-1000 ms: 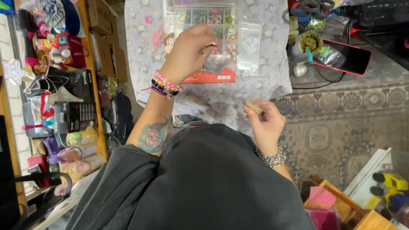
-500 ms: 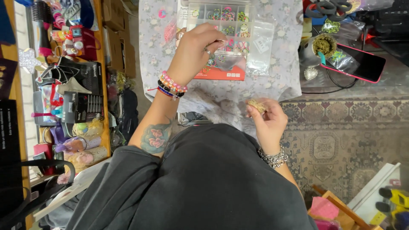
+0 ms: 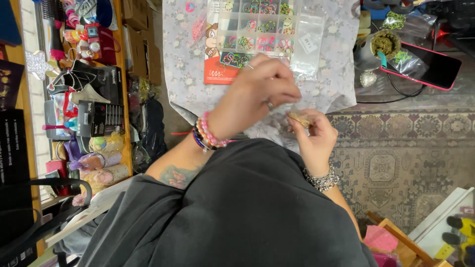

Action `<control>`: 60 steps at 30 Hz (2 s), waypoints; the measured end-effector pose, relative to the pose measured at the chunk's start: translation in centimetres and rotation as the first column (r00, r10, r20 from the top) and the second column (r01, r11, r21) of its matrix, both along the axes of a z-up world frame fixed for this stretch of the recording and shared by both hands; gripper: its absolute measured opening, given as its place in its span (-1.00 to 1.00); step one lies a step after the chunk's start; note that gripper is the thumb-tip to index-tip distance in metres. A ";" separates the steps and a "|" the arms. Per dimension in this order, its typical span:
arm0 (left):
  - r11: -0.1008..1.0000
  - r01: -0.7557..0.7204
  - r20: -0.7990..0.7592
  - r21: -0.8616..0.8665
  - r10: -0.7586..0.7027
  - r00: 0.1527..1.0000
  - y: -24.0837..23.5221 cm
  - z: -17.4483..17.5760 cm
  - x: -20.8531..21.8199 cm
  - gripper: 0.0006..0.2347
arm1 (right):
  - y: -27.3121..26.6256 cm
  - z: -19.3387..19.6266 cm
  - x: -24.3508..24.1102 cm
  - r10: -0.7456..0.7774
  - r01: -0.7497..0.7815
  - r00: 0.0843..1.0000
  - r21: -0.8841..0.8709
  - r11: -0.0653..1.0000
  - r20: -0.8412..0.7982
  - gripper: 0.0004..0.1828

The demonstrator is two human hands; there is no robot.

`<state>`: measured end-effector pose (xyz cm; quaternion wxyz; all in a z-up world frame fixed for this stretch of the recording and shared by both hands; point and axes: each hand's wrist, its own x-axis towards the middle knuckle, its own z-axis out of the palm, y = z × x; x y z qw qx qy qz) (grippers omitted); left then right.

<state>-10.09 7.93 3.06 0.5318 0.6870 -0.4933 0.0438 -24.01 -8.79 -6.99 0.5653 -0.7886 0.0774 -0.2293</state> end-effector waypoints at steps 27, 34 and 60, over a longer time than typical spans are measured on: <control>0.989 -0.016 0.094 0.146 0.002 0.996 -1.8 -0.1 -1.2 -0.72 | -0.4 -0.2 0.3 -0.023 0.019 0.999 -0.121 0.992 -0.025 -0.94; 0.996 -0.010 0.052 0.090 0.005 0.999 -1.8 -0.9 -0.8 -0.92 | -0.1 0.4 0.7 0.026 -0.021 0.998 0.078 0.997 -0.064 -0.79; 0.998 -0.019 -0.400 0.059 0.041 0.916 -1.2 -4.8 -0.1 -0.73 | -0.3 0.3 1.0 0.265 -0.190 0.963 0.549 0.814 -0.058 -0.69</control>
